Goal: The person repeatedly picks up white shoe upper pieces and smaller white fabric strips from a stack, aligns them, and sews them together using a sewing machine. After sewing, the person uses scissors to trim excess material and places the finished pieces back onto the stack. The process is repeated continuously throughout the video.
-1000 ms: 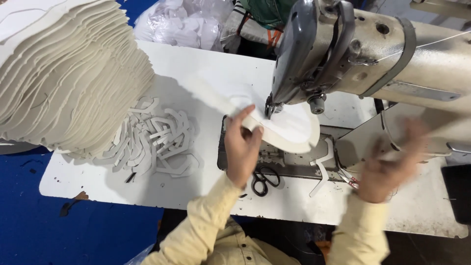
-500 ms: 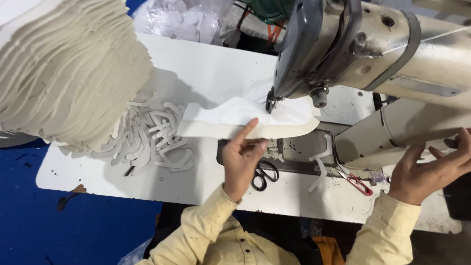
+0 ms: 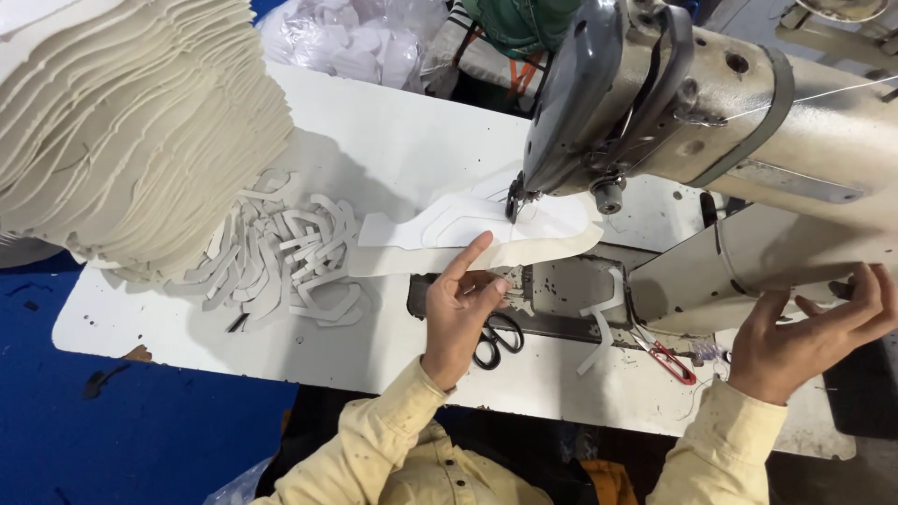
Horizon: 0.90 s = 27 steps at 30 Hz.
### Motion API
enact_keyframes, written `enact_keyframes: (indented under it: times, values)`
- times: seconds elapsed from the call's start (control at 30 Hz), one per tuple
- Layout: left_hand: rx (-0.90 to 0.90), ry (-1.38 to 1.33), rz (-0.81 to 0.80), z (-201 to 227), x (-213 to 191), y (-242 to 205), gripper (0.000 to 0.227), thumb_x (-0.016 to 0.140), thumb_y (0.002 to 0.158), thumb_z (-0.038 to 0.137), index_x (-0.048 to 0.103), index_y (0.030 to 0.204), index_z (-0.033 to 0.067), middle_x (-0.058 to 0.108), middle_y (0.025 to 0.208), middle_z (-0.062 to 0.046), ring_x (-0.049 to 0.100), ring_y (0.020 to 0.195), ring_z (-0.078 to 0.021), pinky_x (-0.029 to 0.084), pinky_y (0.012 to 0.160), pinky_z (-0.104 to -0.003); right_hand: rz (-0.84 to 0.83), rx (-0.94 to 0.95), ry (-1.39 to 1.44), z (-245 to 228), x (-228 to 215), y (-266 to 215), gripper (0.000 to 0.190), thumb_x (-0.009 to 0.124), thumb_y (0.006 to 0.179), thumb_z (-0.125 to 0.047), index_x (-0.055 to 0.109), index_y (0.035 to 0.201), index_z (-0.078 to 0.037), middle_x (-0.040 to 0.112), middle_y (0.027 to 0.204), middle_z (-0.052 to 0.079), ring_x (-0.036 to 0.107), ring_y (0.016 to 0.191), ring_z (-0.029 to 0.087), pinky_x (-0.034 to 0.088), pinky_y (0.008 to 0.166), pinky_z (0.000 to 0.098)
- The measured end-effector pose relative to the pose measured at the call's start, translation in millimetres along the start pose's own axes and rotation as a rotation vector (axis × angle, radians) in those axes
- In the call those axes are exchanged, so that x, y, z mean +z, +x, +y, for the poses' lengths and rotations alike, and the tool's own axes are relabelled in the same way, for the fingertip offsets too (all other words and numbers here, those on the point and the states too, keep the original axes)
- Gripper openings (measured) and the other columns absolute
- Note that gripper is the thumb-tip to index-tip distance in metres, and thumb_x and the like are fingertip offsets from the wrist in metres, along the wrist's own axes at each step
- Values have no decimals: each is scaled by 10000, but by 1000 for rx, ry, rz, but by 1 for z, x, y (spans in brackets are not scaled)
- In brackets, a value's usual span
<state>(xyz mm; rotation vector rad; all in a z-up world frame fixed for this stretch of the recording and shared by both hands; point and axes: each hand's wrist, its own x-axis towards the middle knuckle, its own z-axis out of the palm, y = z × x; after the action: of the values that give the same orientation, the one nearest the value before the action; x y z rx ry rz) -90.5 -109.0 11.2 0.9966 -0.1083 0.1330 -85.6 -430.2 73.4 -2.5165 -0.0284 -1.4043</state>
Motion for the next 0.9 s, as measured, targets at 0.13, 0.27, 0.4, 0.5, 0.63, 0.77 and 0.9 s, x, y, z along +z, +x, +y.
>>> enact_keyframes:
  times: [0.13, 0.27, 0.4, 0.5, 0.63, 0.77, 0.9]
  values:
    - [-57, 113, -58, 18, -11, -7, 508, 660, 983, 117, 539, 1464, 7, 689, 878, -28, 649, 731, -77, 557, 641, -233, -4, -37, -8, -2, -1, -1, 668, 646, 911, 236, 376, 1477, 7, 312, 1510, 158, 520, 1332, 305, 595, 822, 298]
    - [-78, 233, -130, 22, -29, -7, 361, 623, 1026, 194, 651, 1333, 8, 652, 694, -14, 574, 538, -72, 481, 481, -207, 0, 2, 80, 35, 15, -21, 642, 557, 908, 225, 347, 1476, 13, 297, 1529, 142, 518, 1347, 267, 611, 958, 274]
    - [84, 465, -139, 27, -42, 25, 308, 609, 1031, 237, 689, 1248, 34, 665, 714, 1, 615, 569, -71, 502, 483, -209, -1, 14, 83, 29, 14, -17, 700, 531, 890, 237, 324, 1524, 25, 300, 1501, 156, 541, 1362, 285, 615, 940, 281]
    - [314, 797, -91, 26, -51, 62, 287, 606, 1043, 280, 714, 1187, 56, 699, 830, -21, 657, 657, -106, 550, 569, -260, 8, -13, 154, 19, 12, -10, 686, 541, 896, 242, 348, 1514, 14, 302, 1522, 161, 531, 1354, 285, 611, 960, 291]
    - [531, 1199, -16, 19, -58, 92, 317, 617, 1038, 318, 716, 1151, 39, 717, 1007, -111, 651, 862, -227, 553, 764, -379, 104, -63, 12, 19, 26, -20, 675, 660, 908, 274, 426, 1459, -38, 356, 1517, 128, 535, 1378, 318, 601, 977, 373]
    - [329, 1176, -23, 3, -63, 100, 349, 631, 1036, 322, 693, 1190, 15, 711, 1058, -151, 658, 869, -243, 537, 785, -403, 94, -18, -49, -14, 21, -22, 803, 627, 758, 247, 400, 1480, -21, 337, 1519, 155, 478, 1391, 398, 601, 1052, 468]
    - [91, 932, 36, 0, -56, 75, 338, 629, 1008, 316, 657, 1195, 37, 725, 995, -98, 672, 760, -189, 559, 686, -358, 34, 134, 84, 13, 26, -28, 710, 642, 908, 197, 408, 1527, -61, 318, 1609, 145, 523, 1462, 347, 621, 904, 310]
